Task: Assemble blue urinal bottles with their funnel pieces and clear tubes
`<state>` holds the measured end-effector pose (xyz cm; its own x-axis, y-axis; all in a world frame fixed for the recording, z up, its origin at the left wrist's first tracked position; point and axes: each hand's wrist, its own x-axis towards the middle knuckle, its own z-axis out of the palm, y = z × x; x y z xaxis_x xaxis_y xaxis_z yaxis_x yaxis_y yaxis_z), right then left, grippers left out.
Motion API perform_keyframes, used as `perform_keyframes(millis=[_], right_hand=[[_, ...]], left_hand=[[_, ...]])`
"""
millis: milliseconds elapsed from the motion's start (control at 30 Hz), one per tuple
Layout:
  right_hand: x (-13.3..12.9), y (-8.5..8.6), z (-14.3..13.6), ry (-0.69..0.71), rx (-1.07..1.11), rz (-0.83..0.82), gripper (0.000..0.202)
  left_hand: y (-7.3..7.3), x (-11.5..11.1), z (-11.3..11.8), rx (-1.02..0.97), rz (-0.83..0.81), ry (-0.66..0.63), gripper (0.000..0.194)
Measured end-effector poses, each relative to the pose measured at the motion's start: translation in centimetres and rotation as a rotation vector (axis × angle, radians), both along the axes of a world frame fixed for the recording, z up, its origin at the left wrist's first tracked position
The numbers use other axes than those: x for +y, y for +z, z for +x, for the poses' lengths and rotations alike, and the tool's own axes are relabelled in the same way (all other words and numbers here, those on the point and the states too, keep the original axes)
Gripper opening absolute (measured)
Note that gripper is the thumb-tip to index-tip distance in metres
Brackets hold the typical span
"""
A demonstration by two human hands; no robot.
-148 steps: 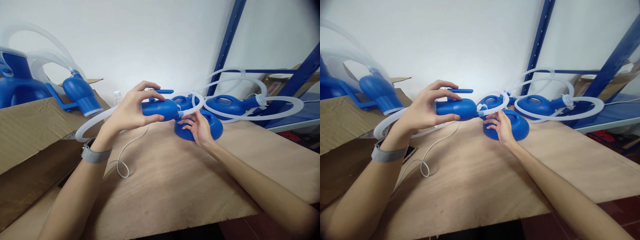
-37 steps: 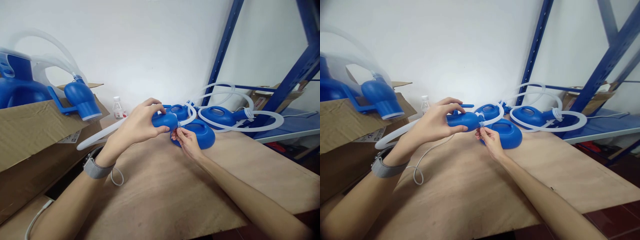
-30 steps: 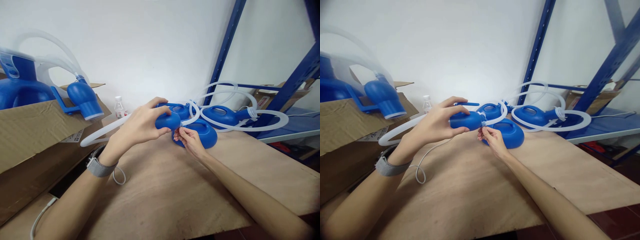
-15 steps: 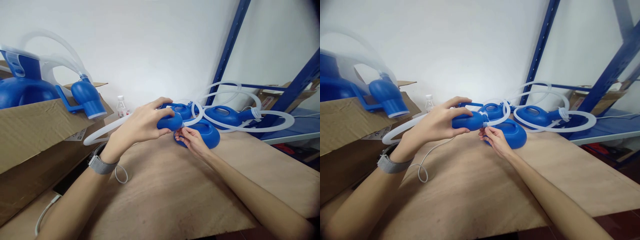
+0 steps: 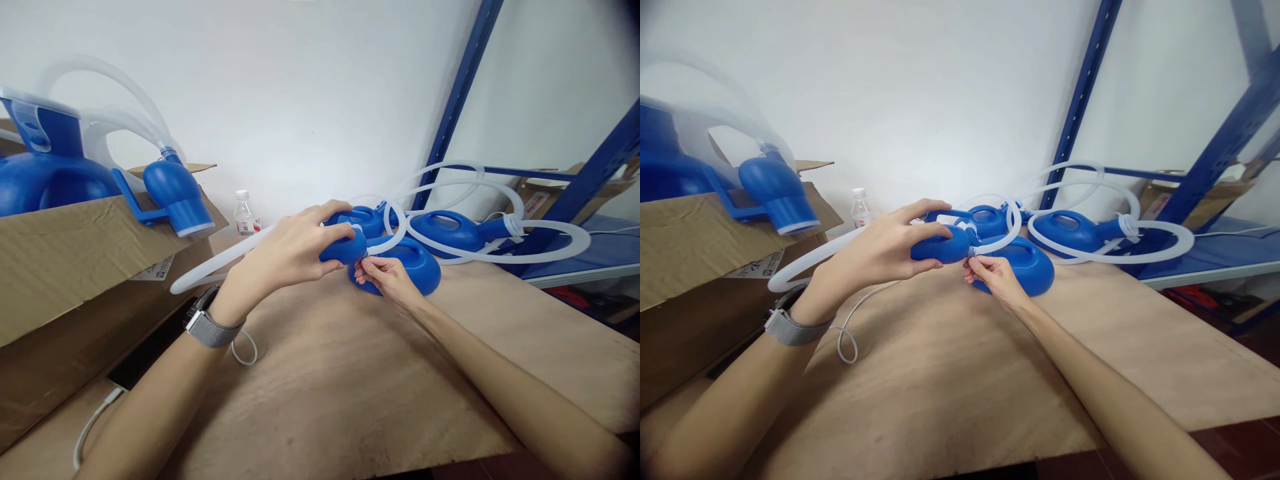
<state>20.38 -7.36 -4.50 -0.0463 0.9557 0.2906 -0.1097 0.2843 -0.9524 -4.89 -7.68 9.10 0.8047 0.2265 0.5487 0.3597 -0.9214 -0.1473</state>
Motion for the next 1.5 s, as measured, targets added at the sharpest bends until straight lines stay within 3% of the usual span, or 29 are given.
perform_keyframes(millis=[200,400,533,767,1000,1133,1267,1500], right_hand=[[-0.2,0.9,0.4,0.022,-0.015,-0.032,0.044],[-0.5,2.3,0.9,0.093,-0.081,-0.127,0.047],[-0.8,3.1,2.0,0.164,-0.075,-0.231,0.043],[-0.9,3.9,3.1,0.232,-0.054,-0.295,0.032],[-1.0,4.0,1.7,0.077,-0.212,-0.16,0.048],[-0.8,3.8,1.2,-0.086,-0.395,0.005,0.056],[-1.0,3.8,1.0,-0.19,-0.48,0.114,0.051],[-1.8,4.1,0.8,-0.259,-0.598,0.264,0.038]], left_hand=[[-0.2,-0.1,0.1,0.048,0.101,0.008,0.026],[-0.8,-0.8,1.3,0.211,0.422,0.073,0.018],[-0.9,-0.9,1.7,0.222,0.602,0.045,0.021],[-1.6,-0.1,2.0,0.134,0.679,-0.023,0.021],[-2.3,1.2,1.7,0.044,0.432,0.016,0.024],[-2.4,2.0,1.4,-0.121,0.181,0.001,0.037],[-2.1,2.5,1.5,-0.34,-0.115,0.018,0.042],[-0.4,1.9,1.3,-0.444,-0.661,0.303,0.049]])
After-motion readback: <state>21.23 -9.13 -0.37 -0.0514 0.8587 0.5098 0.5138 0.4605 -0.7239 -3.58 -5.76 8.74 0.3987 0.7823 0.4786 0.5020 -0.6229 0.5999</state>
